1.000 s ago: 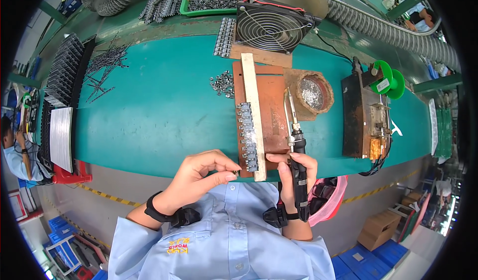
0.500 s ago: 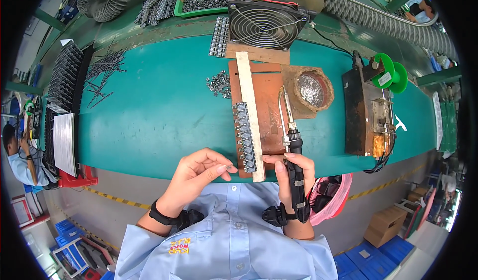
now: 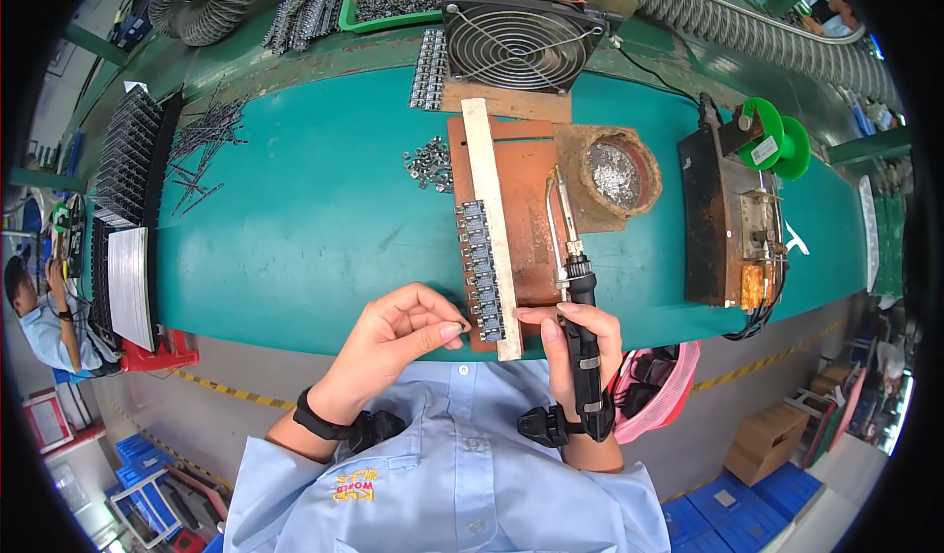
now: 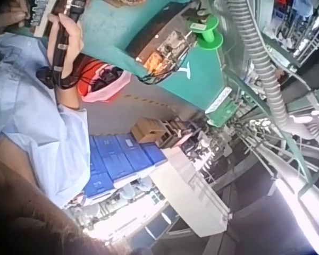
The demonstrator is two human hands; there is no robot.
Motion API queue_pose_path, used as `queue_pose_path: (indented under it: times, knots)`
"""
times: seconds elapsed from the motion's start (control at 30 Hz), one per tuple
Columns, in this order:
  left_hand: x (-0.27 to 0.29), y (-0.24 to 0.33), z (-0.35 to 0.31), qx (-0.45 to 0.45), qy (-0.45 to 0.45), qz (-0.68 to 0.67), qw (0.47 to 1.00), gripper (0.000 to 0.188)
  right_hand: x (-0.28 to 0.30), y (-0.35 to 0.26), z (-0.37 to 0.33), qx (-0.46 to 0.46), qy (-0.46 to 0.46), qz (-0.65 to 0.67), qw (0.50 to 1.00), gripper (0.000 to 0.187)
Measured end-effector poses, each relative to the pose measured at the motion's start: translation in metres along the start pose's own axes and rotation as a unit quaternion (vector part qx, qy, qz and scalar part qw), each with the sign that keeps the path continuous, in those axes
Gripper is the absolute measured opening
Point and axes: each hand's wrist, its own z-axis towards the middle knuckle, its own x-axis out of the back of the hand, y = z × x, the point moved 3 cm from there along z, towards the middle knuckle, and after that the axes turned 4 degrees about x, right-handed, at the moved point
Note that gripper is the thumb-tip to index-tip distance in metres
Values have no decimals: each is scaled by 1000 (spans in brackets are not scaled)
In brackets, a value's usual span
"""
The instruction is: The person picks up small metal components by hand and places them onto a circuit board strip, then uses a soldering iron to melt solder onto the connection points. This process is repeated for each component on the strip before the person sets the completed board aside.
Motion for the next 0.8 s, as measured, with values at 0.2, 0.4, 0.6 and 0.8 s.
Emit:
queue_pose_path:
  times: [0.2,0.4,0.6,0.8]
  knots:
    - [-4,0,4,-26,4,1,1000,10,0,-1,1,2,-10,-8,1000,23]
    - [-6,2,4,-21,-1,12,1000,12,1,-1,2,9,-15,-13,1000,23]
    - [-10,1,8,-24,-8,4,1000,12,0,-2,2,7,-19,-8,1000,23]
    - [-12,3,8,-24,-14,5,1000,14,0,0,3,28,32,6,999,24]
